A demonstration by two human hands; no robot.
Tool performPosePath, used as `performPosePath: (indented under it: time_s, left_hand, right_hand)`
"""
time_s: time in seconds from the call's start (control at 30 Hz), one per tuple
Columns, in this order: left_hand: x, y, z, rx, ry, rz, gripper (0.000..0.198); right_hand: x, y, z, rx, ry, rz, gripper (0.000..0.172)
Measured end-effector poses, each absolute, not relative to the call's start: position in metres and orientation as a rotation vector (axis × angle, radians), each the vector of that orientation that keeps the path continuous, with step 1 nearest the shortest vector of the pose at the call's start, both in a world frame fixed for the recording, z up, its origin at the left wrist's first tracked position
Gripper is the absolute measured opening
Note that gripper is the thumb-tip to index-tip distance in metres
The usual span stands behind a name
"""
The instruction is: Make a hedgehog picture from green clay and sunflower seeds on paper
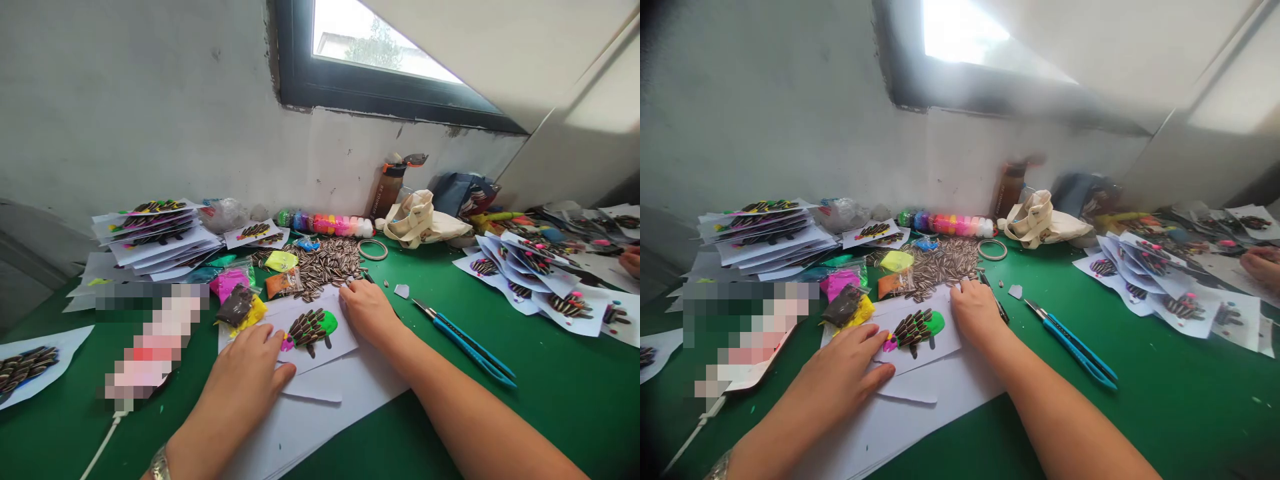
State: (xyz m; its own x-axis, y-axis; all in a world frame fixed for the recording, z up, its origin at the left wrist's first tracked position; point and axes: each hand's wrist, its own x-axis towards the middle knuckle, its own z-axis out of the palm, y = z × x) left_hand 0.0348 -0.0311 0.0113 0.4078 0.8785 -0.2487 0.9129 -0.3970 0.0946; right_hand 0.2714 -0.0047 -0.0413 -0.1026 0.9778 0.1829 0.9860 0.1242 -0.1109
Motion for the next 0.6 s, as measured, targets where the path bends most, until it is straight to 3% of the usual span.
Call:
performPosePath:
  time_s: [0.17,0.37,0.6]
  left_hand:
    - [0.033,-0.032,0.011,2.429,1.581,-0.178,0.044]
    - [0.034,-0.032,0.012,2.457,1.561,-0.178,0.044]
    - [0.034,-0.032,0.013,2.462,1.563,-0.191,0.044]
  right_hand:
    - [0.278,-0.004,-0.045,-1.888,-2.084,0.064,0.023]
    - [0.268,-0.014,-0.043,-1.494,-1.716,0.725,0.015]
    - [0.255,-0.023,-0.029,-1.461,-1.920,0.675,0.023]
